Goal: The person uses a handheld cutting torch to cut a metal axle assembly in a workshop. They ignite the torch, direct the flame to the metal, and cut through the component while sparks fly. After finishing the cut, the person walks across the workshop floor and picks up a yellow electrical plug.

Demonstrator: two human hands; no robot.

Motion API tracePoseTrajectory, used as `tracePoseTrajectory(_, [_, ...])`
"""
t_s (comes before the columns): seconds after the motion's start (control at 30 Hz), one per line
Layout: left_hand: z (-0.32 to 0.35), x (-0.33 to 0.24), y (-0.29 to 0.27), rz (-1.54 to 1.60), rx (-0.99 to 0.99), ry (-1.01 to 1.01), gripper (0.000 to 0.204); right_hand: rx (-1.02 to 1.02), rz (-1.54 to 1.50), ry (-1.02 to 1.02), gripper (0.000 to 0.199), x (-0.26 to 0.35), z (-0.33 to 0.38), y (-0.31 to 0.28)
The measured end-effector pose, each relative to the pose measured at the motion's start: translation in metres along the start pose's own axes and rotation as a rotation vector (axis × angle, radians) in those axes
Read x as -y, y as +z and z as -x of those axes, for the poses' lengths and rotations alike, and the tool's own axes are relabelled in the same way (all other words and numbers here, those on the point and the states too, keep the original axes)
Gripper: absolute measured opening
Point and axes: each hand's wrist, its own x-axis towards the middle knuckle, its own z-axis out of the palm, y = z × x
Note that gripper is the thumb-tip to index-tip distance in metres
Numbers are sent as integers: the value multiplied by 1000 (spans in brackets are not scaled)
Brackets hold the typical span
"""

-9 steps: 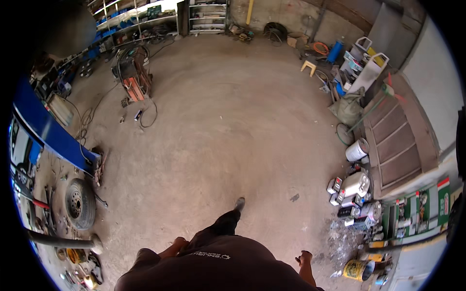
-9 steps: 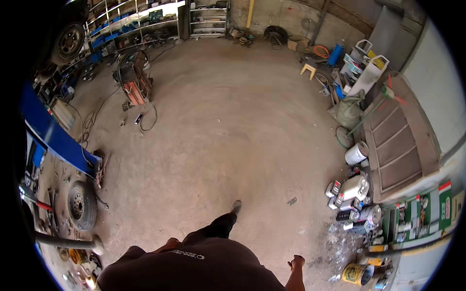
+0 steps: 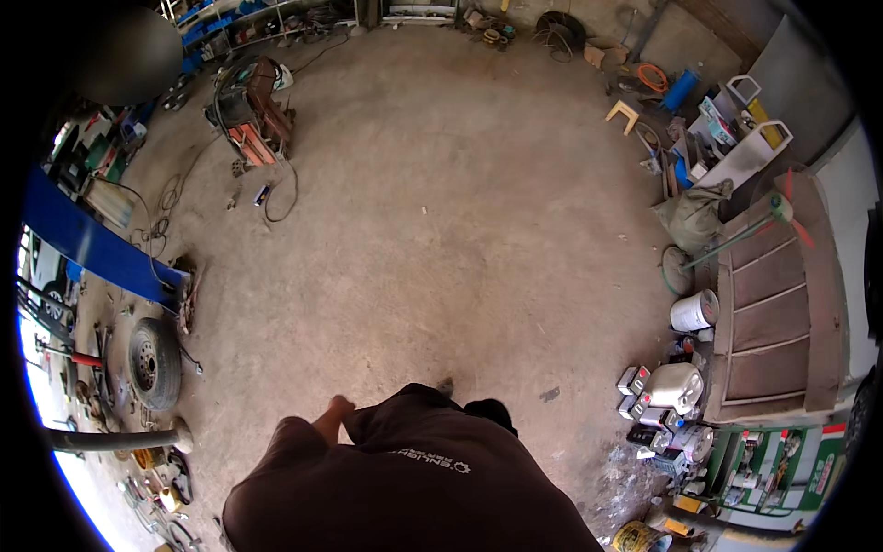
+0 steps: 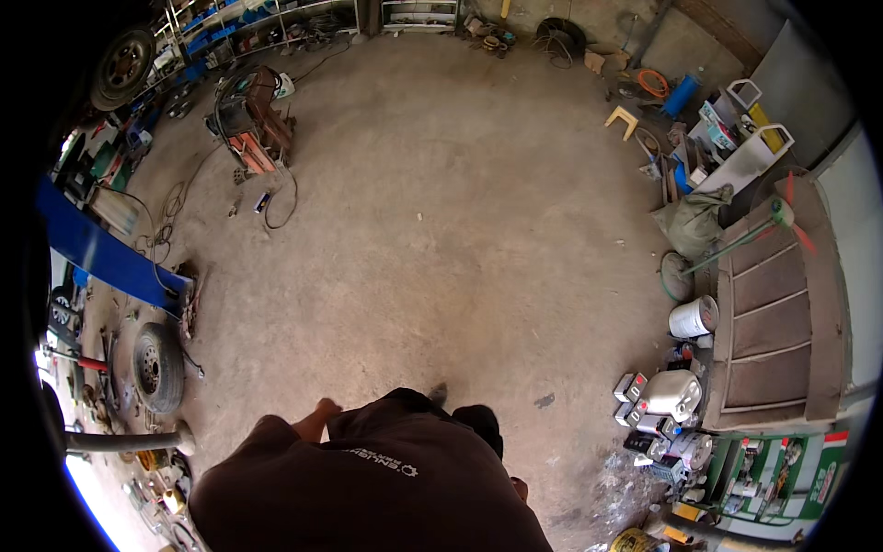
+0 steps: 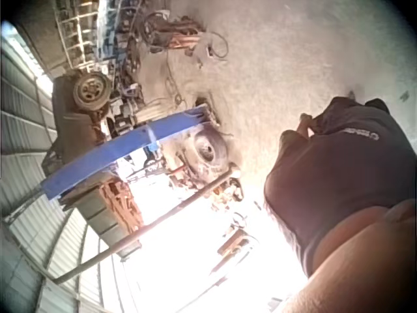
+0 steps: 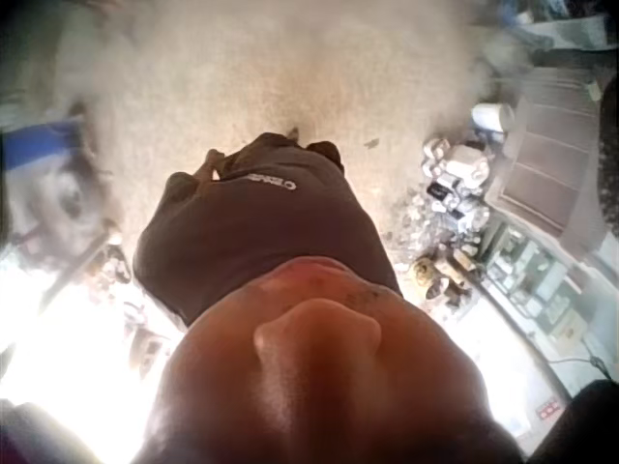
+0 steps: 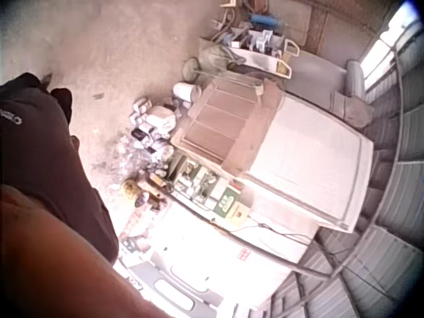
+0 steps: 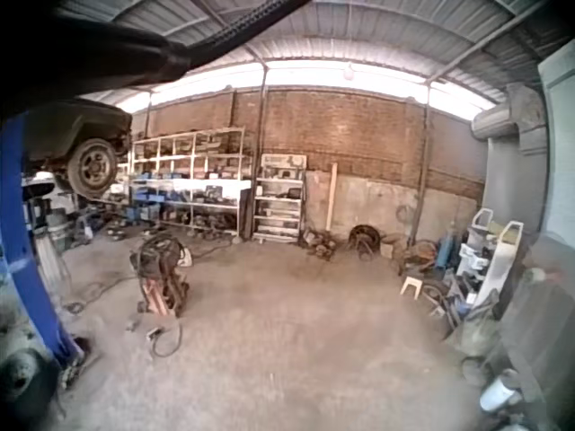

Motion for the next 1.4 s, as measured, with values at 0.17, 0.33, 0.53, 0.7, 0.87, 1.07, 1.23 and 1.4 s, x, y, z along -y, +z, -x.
tracePoseTrajectory(0.17, [-115, -96, -245, 467, -321, 185, 26, 46, -458, 403, 7, 102, -103, -58])
tracePoseTrajectory(0.33, [-200, -190, -448, 843, -458, 35, 24, 74, -471, 430, 9, 163, -252, -116])
tracePoseTrajectory(0.53, [-278, -253, -525, 529, 83, -18, 43, 15, -502, 454, 12, 176, -442, -239])
tracePoseTrajectory(0.7, [-306, -300, -603, 797, -252, -95, 37, -208, -900, 541, 14, 249, -638, -396])
tracePoseTrajectory(0.87, [-418, -302, -614, 162, -252, 147, 37, -189, -728, 375, 9, 407, -807, -538])
tracePoseTrajectory(1.07, [-541, -333, -757, 509, 104, -120, 46, -231, -842, 436, 6, 463, -937, -546])
tracePoseTrajectory(1.23, [-669, -360, -917, 254, -238, -16, 35, 59, -562, 475, 8, 558, -1011, -533])
tracePoseTrajectory(1.4, [-750, -429, -1195, 483, -345, 129, 28, 101, -514, 464, 10, 645, -1122, -566])
